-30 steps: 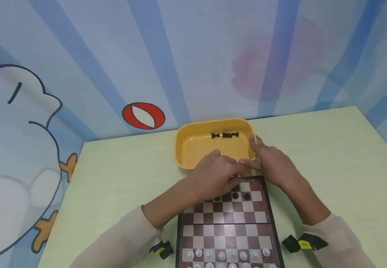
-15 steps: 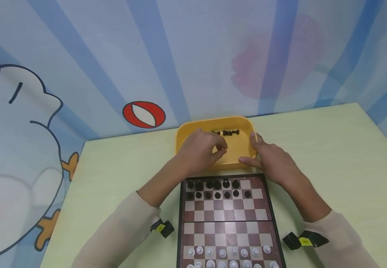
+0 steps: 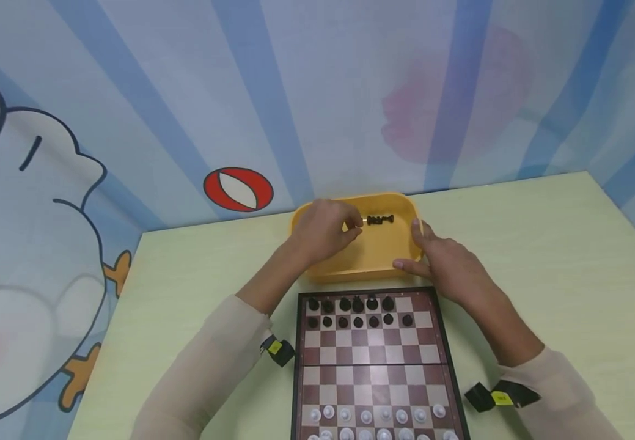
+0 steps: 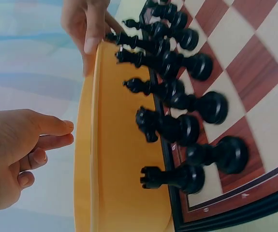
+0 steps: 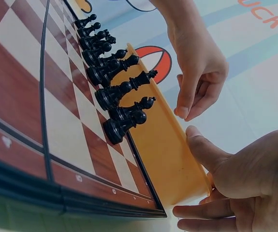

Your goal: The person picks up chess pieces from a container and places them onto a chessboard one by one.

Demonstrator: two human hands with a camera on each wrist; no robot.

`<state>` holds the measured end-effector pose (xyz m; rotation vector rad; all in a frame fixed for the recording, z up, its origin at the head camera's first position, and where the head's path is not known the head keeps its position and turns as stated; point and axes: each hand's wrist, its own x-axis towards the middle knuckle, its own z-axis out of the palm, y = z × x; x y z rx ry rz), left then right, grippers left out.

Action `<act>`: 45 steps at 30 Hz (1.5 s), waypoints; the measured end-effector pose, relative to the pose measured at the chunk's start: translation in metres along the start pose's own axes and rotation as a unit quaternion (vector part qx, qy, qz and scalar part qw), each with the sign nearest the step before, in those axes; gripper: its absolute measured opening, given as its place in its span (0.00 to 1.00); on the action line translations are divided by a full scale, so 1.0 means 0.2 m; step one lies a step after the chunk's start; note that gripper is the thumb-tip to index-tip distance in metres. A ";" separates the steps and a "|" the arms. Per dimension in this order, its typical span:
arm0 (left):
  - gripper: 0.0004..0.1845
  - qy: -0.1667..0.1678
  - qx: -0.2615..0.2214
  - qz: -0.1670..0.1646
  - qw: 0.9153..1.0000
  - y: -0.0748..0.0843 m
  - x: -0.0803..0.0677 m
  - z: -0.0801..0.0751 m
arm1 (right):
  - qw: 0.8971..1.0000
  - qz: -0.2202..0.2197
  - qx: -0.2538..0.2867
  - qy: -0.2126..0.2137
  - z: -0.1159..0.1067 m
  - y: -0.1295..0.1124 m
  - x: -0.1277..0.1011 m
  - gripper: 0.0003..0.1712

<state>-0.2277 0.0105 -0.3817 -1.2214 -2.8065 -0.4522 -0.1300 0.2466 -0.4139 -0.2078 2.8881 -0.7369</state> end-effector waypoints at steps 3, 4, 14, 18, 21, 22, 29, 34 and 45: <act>0.06 -0.003 0.005 -0.002 1.000 -0.03 0.04 0.01 | 1.000 0.002 0.002 0.002 0.00 0.00 0.00 0.57; 0.06 -0.004 0.007 -0.005 1.000 -0.04 0.04 0.01 | 1.000 0.002 0.003 0.004 0.00 0.00 0.00 0.57; 0.06 -0.019 0.032 -0.047 0.998 -0.10 0.11 0.04 | 1.000 0.002 0.004 0.008 0.01 0.00 -0.01 0.57; 0.07 -0.033 0.032 -0.054 0.997 -0.11 0.16 0.09 | 1.000 0.003 0.009 0.011 0.01 0.00 -0.02 0.57; 0.09 -0.046 0.038 -0.052 0.997 -0.11 0.20 0.12 | 1.000 0.002 0.008 0.012 0.02 0.00 -0.02 0.57; 0.09 -0.051 0.043 -0.050 0.996 -0.11 0.21 0.13 | 1.000 0.001 0.007 0.013 0.02 0.00 -0.02 0.57; 0.08 -0.087 0.091 -0.037 0.991 -0.08 0.27 0.18 | 1.000 -0.001 0.004 0.012 0.02 -0.01 -0.03 0.57; 0.16 -0.083 0.106 -0.025 0.991 -0.06 0.28 0.20 | 1.000 0.003 0.003 0.011 0.02 -0.04 -0.04 0.57; 0.23 -0.088 0.134 -0.031 0.987 -0.05 0.28 0.21 | 1.000 0.006 0.002 0.010 0.02 -0.06 -0.04 0.57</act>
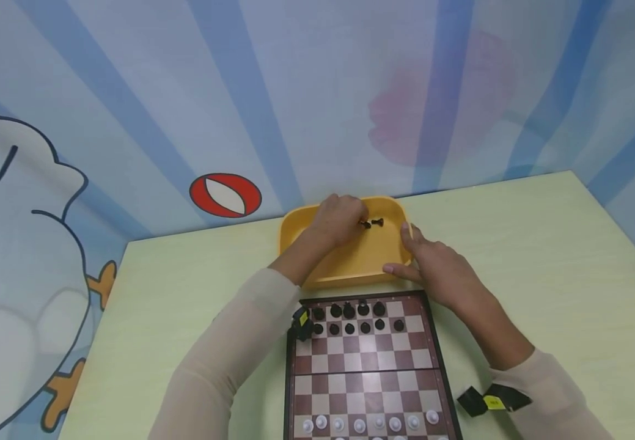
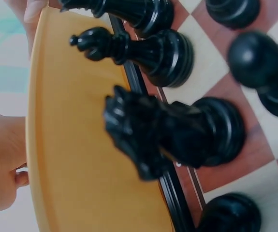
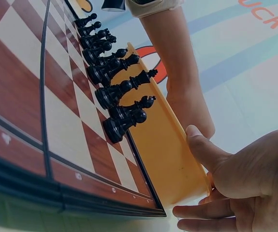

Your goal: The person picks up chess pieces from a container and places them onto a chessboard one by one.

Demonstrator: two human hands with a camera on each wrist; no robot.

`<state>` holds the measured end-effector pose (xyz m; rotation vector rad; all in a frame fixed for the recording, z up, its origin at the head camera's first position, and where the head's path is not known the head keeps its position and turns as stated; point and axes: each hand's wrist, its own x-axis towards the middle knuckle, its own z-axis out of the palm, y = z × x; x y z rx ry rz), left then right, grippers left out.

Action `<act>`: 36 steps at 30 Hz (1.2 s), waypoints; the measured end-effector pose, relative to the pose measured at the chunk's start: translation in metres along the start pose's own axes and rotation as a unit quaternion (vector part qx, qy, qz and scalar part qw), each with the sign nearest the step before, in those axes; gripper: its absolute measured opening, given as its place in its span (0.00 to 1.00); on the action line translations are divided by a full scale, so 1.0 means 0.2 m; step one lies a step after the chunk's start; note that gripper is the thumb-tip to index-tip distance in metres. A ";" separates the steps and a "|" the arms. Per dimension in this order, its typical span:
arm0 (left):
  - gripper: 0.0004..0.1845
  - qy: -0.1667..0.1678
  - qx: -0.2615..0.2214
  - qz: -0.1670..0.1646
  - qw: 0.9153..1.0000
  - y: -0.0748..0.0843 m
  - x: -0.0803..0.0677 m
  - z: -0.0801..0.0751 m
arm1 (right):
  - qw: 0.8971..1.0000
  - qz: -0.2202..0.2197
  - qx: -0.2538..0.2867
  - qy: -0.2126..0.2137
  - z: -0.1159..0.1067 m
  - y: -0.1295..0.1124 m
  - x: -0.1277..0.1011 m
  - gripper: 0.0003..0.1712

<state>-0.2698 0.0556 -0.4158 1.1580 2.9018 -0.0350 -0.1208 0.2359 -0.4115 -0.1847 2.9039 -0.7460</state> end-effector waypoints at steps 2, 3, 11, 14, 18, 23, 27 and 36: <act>0.21 -0.003 0.006 0.000 1.000 0.00 0.00 0.01 | 1.000 -0.001 0.001 0.002 0.00 0.00 0.00 0.57; 0.19 -0.007 0.010 0.001 1.000 0.00 0.00 0.01 | 1.000 -0.001 0.002 0.001 0.00 0.00 0.00 0.57; 0.11 -0.046 0.020 0.007 0.999 0.03 -0.01 0.00 | 1.000 0.004 0.000 -0.003 0.00 0.00 0.01 0.57; 0.12 -0.063 0.019 0.000 0.998 0.03 -0.01 -0.01 | 1.000 0.004 -0.001 -0.002 0.00 0.01 0.01 0.57; 0.11 -0.080 0.007 0.001 0.997 0.04 -0.03 0.00 | 1.000 0.004 -0.001 -0.003 0.01 0.01 0.01 0.56; 0.16 -0.060 -0.037 0.002 0.997 0.01 -0.05 -0.03 | 1.000 -0.001 -0.004 -0.004 0.02 0.01 0.00 0.57; 0.12 -0.048 -0.048 -0.032 0.997 -0.02 -0.07 -0.05 | 1.000 0.000 -0.012 -0.001 0.00 0.01 0.00 0.57; 0.11 -0.052 -0.044 -0.047 0.997 -0.03 -0.04 -0.01 | 1.000 0.004 -0.005 -0.004 0.00 0.01 0.01 0.57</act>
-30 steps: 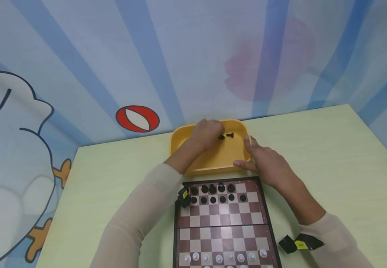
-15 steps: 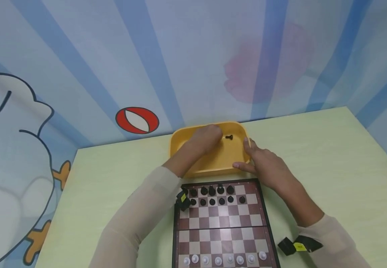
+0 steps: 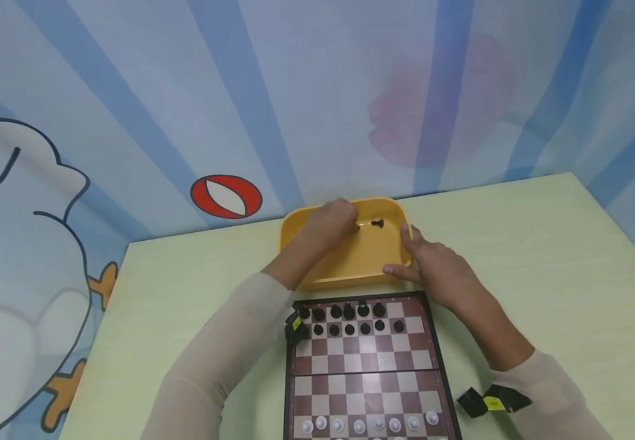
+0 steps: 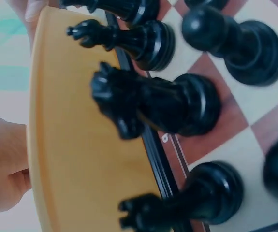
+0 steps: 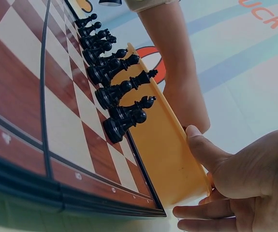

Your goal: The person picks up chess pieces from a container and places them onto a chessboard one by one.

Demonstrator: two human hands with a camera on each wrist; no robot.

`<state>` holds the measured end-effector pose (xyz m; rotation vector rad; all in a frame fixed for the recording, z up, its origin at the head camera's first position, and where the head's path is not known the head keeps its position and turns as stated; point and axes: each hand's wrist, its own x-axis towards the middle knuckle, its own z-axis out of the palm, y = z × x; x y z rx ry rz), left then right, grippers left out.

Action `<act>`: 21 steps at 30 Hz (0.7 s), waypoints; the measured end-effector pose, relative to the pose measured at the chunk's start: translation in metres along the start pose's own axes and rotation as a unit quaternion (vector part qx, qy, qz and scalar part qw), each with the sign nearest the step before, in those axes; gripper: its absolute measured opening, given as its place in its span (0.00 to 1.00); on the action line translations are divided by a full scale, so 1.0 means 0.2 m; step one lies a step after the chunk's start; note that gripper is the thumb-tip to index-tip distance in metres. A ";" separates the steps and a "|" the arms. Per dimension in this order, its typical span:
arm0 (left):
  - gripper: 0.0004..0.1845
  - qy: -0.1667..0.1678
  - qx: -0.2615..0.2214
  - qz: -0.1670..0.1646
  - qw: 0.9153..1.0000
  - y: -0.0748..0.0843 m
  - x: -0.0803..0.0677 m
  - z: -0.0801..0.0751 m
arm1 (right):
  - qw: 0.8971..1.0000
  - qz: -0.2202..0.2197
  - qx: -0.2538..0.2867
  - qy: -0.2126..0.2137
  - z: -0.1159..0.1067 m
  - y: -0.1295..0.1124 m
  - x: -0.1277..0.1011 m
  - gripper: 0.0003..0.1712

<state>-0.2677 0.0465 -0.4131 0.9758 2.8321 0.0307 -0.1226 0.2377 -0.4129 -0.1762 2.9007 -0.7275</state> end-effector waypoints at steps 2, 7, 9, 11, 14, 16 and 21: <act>0.12 0.000 0.013 0.006 1.000 0.01 0.01 0.02 | 1.000 0.001 0.002 0.001 0.01 0.00 0.00 0.56; 0.11 -0.007 0.039 0.014 0.999 0.02 0.01 0.03 | 1.000 0.000 0.005 0.002 0.03 -0.02 0.00 0.57; 0.10 -0.015 0.053 0.018 0.998 0.03 0.01 0.02 | 1.000 -0.002 0.003 0.002 0.03 -0.02 0.00 0.57; 0.10 -0.024 0.072 0.023 0.997 0.04 0.01 0.02 | 1.000 -0.002 0.001 0.003 0.03 -0.02 0.01 0.57; 0.11 -0.036 0.094 0.027 0.995 0.04 0.00 0.01 | 1.000 -0.005 -0.003 0.006 0.02 -0.03 0.02 0.57; 0.11 -0.045 0.101 0.029 0.993 0.04 0.00 0.01 | 1.000 -0.006 -0.004 0.007 0.02 -0.03 0.02 0.57; 0.11 -0.053 0.100 0.027 0.993 0.03 -0.02 0.01 | 1.000 -0.009 0.001 0.009 0.03 -0.03 0.04 0.57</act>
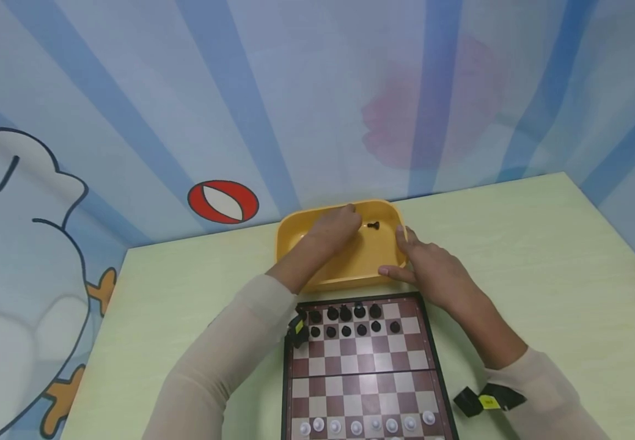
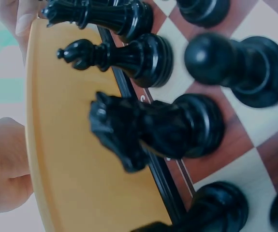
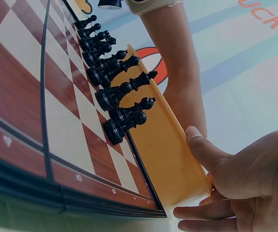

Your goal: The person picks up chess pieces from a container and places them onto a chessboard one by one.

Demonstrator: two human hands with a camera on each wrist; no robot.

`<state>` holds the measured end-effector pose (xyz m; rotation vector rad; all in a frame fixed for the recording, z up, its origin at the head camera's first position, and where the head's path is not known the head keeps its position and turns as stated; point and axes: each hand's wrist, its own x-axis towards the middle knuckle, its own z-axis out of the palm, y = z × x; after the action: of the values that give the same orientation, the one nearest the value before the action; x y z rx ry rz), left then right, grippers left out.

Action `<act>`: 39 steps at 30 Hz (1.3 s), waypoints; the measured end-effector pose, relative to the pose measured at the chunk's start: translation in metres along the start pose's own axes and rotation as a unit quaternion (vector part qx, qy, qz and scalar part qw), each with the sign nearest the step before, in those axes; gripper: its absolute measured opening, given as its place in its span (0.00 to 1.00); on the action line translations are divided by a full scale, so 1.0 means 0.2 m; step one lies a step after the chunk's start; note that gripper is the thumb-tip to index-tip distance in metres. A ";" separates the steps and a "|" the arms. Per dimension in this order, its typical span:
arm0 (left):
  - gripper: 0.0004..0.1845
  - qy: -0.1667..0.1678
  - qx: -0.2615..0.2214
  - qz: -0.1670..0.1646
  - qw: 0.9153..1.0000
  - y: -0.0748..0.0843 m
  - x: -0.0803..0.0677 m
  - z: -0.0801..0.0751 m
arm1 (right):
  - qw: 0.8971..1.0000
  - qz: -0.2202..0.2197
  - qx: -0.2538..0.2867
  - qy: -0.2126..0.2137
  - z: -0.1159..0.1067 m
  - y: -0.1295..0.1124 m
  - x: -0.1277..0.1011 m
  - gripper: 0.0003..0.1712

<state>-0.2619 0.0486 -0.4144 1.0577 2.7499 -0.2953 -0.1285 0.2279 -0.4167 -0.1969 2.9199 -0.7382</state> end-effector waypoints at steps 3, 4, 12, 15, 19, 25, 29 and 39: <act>0.11 0.001 -0.007 -0.003 1.000 -0.01 0.00 0.01 | 1.000 -0.003 0.001 0.001 0.01 0.00 0.01 0.57; 0.11 0.001 -0.011 -0.004 1.000 -0.02 -0.01 0.01 | 1.000 -0.003 0.001 0.000 0.01 0.00 0.01 0.57; 0.10 0.023 -0.056 0.016 0.998 -0.05 -0.02 0.00 | 1.000 -0.002 0.000 -0.004 0.01 0.02 0.02 0.58; 0.16 0.042 -0.092 0.030 0.994 -0.05 -0.04 -0.02 | 1.000 -0.001 0.000 -0.005 0.01 0.03 0.02 0.58; 0.18 0.055 -0.137 0.045 0.988 -0.05 -0.06 -0.05 | 1.000 0.001 -0.003 -0.005 0.00 0.04 0.03 0.58; 0.11 0.071 -0.182 0.062 0.979 -0.04 -0.14 -0.09 | 1.000 0.002 -0.001 -0.004 -0.01 0.04 0.03 0.57; 0.05 0.075 -0.198 0.078 0.974 -0.02 -0.19 -0.13 | 1.000 -0.001 -0.007 0.000 -0.01 0.04 0.03 0.57; 0.05 0.095 -0.172 0.117 0.973 0.08 -0.29 -0.17 | 1.000 -0.006 -0.010 0.006 -0.01 0.03 0.02 0.57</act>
<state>-0.2119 0.0322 -0.3696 1.3481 2.6557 0.3212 -0.1335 0.2337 -0.4193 -0.2127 2.9409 -0.7161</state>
